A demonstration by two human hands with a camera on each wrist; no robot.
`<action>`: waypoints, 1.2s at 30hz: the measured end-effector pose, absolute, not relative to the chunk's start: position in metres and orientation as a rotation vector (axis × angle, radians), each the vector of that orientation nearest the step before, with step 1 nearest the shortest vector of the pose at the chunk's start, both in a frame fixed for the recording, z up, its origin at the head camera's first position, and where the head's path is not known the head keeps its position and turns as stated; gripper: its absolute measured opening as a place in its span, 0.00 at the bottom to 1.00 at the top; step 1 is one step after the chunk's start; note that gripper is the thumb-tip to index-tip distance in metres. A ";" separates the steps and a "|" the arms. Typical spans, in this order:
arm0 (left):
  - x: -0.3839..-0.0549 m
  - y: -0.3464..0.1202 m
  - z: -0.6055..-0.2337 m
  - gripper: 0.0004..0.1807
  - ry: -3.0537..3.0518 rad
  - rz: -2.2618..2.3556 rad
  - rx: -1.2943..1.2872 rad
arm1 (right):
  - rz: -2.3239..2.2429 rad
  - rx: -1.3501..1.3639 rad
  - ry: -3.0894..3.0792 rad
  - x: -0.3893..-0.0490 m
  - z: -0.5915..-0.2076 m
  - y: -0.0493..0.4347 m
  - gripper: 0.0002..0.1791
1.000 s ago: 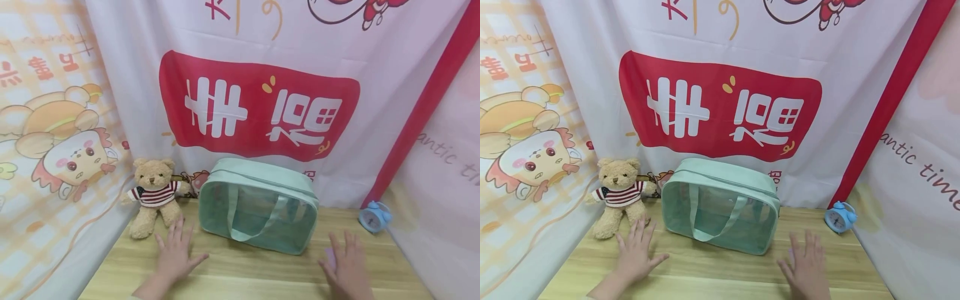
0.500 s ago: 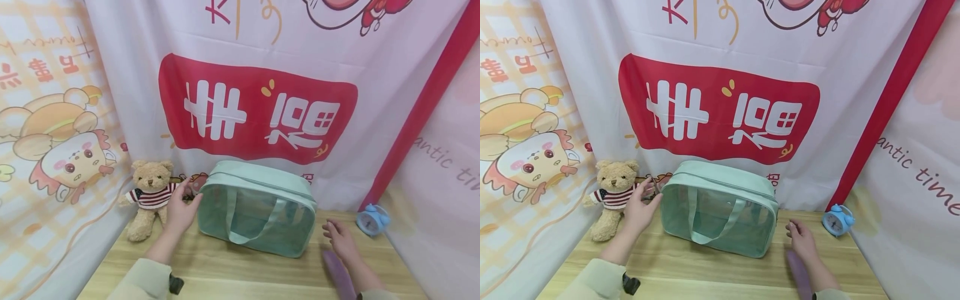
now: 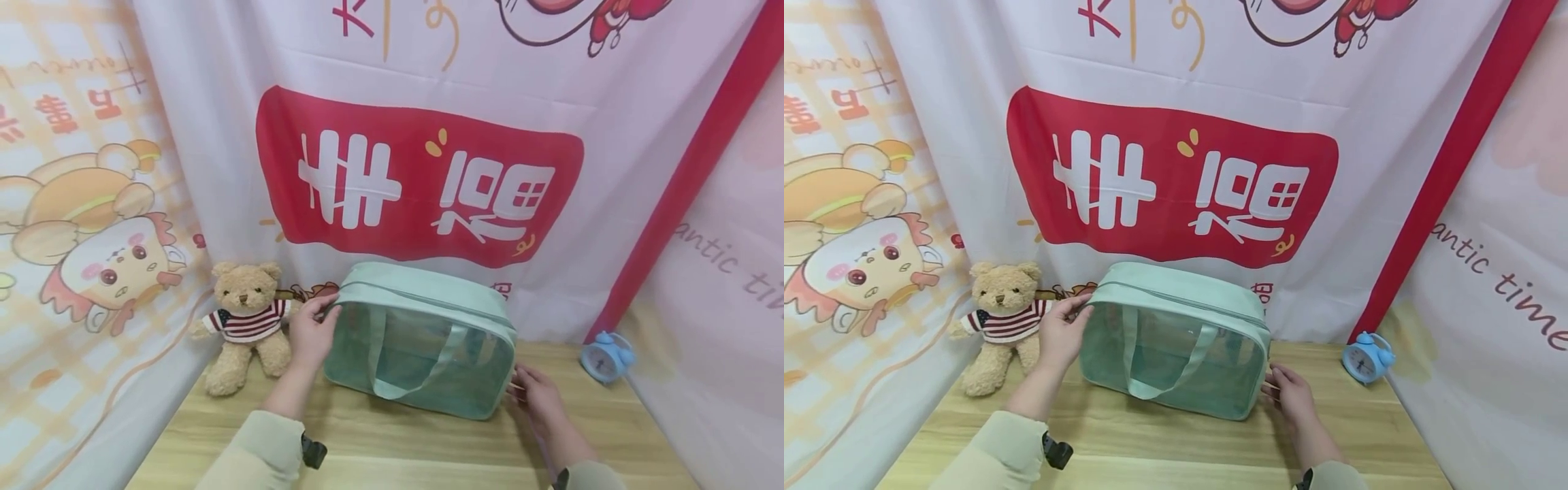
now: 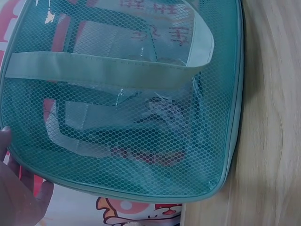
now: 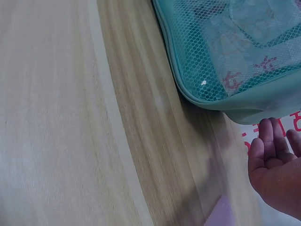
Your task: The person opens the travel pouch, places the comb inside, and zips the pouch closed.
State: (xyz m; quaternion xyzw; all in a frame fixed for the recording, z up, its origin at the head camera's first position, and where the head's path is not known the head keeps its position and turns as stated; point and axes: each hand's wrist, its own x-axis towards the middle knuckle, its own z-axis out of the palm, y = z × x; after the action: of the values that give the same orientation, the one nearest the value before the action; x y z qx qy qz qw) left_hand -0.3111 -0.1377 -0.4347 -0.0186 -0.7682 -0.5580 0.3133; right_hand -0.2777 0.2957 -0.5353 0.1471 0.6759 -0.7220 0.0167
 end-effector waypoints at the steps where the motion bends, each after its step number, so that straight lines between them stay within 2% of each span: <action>1: -0.311 -0.138 -0.435 0.13 -2.019 -1.470 -0.056 | -2.253 0.468 2.079 -0.278 -0.535 0.296 0.28; 4: -0.312 -0.139 -0.435 0.12 -2.007 -1.460 -0.072 | -2.279 0.470 2.017 -0.279 -0.535 0.296 0.26; 10: -0.311 -0.140 -0.438 0.12 -2.046 -1.444 -0.052 | -2.354 0.452 1.911 -0.280 -0.532 0.293 0.14; 22: -0.309 -0.138 -0.441 0.12 -2.053 -1.442 -0.006 | -2.421 0.513 1.752 -0.279 -0.525 0.291 0.14; 26: -0.310 -0.138 -0.444 0.12 -2.053 -1.438 -0.009 | -2.434 0.460 1.761 -0.278 -0.525 0.292 0.14; 36: -0.311 -0.140 -0.446 0.13 -2.073 -1.426 -0.013 | -2.466 0.270 1.641 -0.276 -0.519 0.303 0.22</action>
State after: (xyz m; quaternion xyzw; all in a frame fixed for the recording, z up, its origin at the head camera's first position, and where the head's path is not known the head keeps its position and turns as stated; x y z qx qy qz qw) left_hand -0.3113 -0.1398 -0.4455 -0.0050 -0.7840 -0.5393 0.3074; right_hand -0.2760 0.3033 -0.5192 0.0903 0.5498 -0.8262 0.0835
